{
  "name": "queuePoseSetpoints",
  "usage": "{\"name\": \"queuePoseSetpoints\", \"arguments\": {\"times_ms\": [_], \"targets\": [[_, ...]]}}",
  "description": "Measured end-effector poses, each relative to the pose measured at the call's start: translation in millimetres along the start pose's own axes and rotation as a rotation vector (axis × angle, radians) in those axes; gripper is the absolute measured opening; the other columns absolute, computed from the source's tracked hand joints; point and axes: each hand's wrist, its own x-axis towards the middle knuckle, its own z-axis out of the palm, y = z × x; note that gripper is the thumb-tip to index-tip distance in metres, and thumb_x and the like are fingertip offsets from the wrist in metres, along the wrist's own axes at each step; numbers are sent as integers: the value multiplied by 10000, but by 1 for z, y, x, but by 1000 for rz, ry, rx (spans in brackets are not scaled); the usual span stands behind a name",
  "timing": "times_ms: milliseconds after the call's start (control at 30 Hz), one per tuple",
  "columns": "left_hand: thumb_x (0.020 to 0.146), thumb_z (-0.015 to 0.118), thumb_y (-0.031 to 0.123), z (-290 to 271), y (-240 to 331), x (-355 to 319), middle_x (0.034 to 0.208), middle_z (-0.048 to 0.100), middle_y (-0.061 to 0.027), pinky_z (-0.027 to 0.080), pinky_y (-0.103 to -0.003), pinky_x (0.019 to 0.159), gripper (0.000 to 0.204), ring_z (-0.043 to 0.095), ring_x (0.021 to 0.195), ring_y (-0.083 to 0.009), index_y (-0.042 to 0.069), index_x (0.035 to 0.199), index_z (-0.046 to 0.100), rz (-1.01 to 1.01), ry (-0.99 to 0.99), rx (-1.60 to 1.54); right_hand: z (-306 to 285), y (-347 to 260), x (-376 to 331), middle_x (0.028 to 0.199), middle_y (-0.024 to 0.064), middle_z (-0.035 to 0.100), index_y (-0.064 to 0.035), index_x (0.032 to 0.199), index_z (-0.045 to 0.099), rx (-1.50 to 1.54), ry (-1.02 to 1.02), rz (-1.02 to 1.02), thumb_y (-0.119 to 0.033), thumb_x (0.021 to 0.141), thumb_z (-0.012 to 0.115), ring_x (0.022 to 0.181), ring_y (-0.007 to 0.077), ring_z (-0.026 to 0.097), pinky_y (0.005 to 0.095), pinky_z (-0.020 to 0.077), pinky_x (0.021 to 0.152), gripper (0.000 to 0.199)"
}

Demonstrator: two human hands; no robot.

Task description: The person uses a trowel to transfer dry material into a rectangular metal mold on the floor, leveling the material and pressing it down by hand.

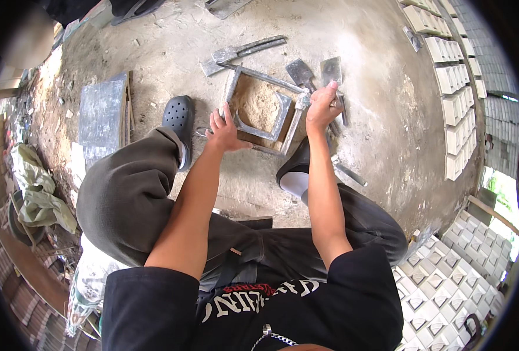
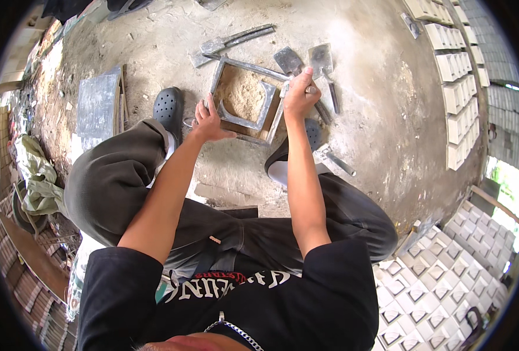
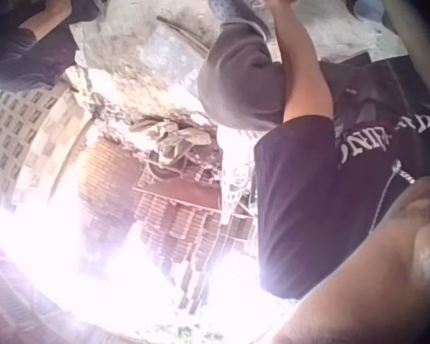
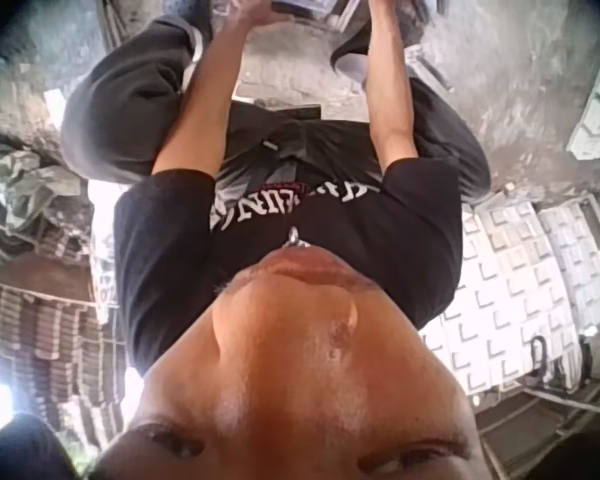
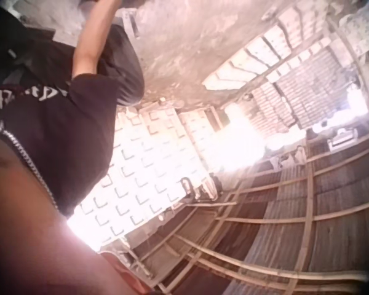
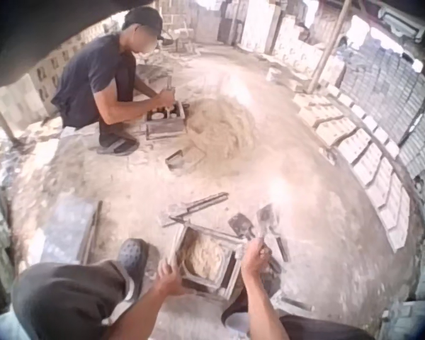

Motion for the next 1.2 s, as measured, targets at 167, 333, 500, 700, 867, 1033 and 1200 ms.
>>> {"name": "queuePoseSetpoints", "arguments": {"times_ms": [167, 333, 500, 700, 867, 1033, 1200], "targets": [[538, 845, 615, -1, -1, 0, 1505, -64, -344, 231, -688, 1040, 1533, -28, 1418, -478, 87, 1450, -268, 4, 21, -1, 12, 4, 5, 487, -8, 444, -46, 521, 454, -133, -32, 133, -380, 982, 487, 458, 97, 403, 297, 323, 461, 570], [546, 840, 618, -4, 5, 3, 1513, -65, -327, 240, -682, 1043, 1522, -18, 1424, -465, 104, 1452, -270, -20, 27, 18, 6, 11, -4, 496, 1, 457, -32, 522, 464, -121, -73, 58, -350, 981, 483, 459, 99, 419, 307, 315, 464, 559], [550, 876, 531, -4, 3, -5, 1547, -83, -270, 186, -663, 1080, 1504, -47, 1449, -405, 146, 1467, -252, -56, -6, -29, 0, 3, -1, 487, 5, 480, -28, 501, 480, -26, 53, 28, -341, 969, 501, 455, 103, 434, 301, 339, 474, 563], [553, 874, 536, -5, 4, -3, 1547, -83, -265, 195, -667, 1073, 1500, -39, 1448, -408, 146, 1468, -250, -50, 7, -27, 3, 12, 13, 507, 24, 504, -29, 522, 500, 0, -67, 89, -341, 941, 534, 481, 116, 476, 319, 373, 500, 523], [555, 874, 534, -3, 8, -4, 1540, -83, -278, 202, -676, 1066, 1503, -42, 1442, -424, 144, 1463, -258, -38, 10, -48, 0, 28, 20, 509, 20, 503, -19, 517, 489, 16, -114, 161, -288, 941, 530, 478, 104, 461, 295, 353, 498, 504], [560, 872, 532, -3, 5, -2, 1534, -89, -290, 202, -683, 1061, 1502, -46, 1439, -433, 144, 1458, -268, -42, 12, -43, -4, 14, 14, 498, 14, 477, -49, 505, 444, 41, -54, 101, -267, 940, 541, 471, 104, 443, 293, 340, 482, 496], [558, 871, 534, -1, 1, -9, 1530, -88, -300, 198, -684, 1059, 1505, -53, 1437, -441, 137, 1457, -269, -57, 1, -35, 11, 1, 13, 483, 4, 444, -93, 492, 389, 19, -46, 101, -226, 949, 537, 445, 96, 410, 293, 324, 454, 498]]}}
